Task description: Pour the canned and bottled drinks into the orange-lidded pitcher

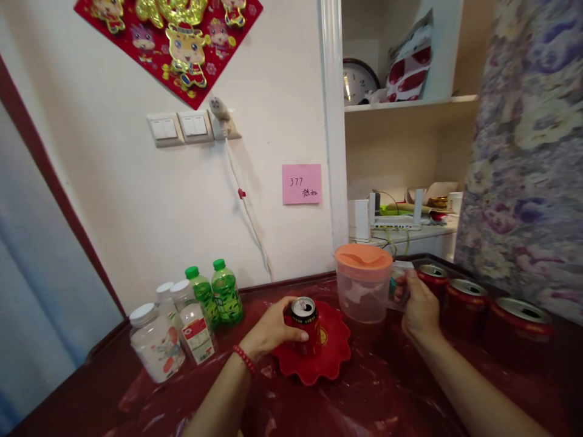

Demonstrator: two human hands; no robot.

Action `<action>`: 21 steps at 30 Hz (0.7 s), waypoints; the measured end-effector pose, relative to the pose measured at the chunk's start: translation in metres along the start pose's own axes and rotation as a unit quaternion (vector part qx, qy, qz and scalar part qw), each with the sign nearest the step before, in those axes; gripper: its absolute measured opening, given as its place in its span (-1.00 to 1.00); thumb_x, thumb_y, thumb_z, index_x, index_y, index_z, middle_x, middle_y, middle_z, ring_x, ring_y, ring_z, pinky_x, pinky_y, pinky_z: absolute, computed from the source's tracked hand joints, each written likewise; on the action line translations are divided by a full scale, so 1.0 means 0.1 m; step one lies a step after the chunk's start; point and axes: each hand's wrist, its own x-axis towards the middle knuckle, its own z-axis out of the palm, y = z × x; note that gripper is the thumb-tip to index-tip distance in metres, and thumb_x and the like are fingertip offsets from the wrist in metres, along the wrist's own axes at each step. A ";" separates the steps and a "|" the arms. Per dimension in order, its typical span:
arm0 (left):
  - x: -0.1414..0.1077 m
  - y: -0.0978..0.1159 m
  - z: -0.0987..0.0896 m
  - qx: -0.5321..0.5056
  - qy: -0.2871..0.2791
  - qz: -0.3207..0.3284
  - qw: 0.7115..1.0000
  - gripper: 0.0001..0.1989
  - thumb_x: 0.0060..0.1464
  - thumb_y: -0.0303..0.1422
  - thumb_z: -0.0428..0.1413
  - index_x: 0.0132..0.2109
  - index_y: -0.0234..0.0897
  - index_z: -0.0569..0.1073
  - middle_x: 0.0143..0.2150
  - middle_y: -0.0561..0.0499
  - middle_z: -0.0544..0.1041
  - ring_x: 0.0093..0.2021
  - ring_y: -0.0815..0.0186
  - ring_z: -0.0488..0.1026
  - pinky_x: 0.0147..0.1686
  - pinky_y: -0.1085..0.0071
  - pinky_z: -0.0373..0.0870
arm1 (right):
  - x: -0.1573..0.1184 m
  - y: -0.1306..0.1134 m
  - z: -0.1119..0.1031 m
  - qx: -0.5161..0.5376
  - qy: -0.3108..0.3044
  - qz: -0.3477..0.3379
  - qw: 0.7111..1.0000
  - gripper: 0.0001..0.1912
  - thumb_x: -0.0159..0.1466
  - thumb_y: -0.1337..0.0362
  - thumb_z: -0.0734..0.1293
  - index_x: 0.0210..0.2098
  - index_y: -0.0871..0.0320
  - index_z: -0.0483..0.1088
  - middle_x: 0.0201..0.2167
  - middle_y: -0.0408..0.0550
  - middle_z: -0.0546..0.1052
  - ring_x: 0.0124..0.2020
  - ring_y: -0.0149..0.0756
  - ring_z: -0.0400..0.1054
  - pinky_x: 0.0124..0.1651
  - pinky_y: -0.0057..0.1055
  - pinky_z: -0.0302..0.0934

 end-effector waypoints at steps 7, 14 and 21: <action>-0.01 -0.03 0.00 0.000 -0.005 -0.005 1.000 -0.24 -0.41 -0.44 0.46 0.05 -0.30 0.44 0.06 -0.15 0.56 0.11 -0.01 0.44 0.17 0.12 0.26 | 0.01 0.04 0.00 -0.007 0.028 0.010 1.000 -0.33 -0.11 -0.33 0.52 -0.49 0.18 0.41 -0.66 -0.26 0.34 -0.63 -0.51 0.14 -0.62 -0.56 0.05; 0.00 -0.05 0.00 0.003 -0.002 -0.002 1.000 -0.23 -0.39 -0.41 0.46 0.06 -0.33 0.44 0.07 -0.19 0.55 0.11 -0.03 0.44 0.17 0.12 0.26 | -0.04 0.08 0.01 0.024 0.036 0.022 0.999 -0.35 -0.11 -0.31 0.53 -0.51 0.18 0.39 -0.67 -0.26 0.33 -0.62 -0.50 0.13 -0.60 -0.55 0.04; 0.01 -0.07 -0.01 -0.005 -0.012 0.000 1.000 -0.23 -0.37 -0.44 0.43 0.08 -0.31 0.40 0.08 -0.17 0.54 0.11 0.00 0.44 0.18 0.13 0.26 | -0.07 0.07 0.06 0.053 0.041 0.007 0.998 -0.40 -0.07 -0.25 0.53 -0.57 0.14 0.31 -0.67 -0.29 0.25 -0.65 -0.51 0.06 -0.63 -0.53 -0.05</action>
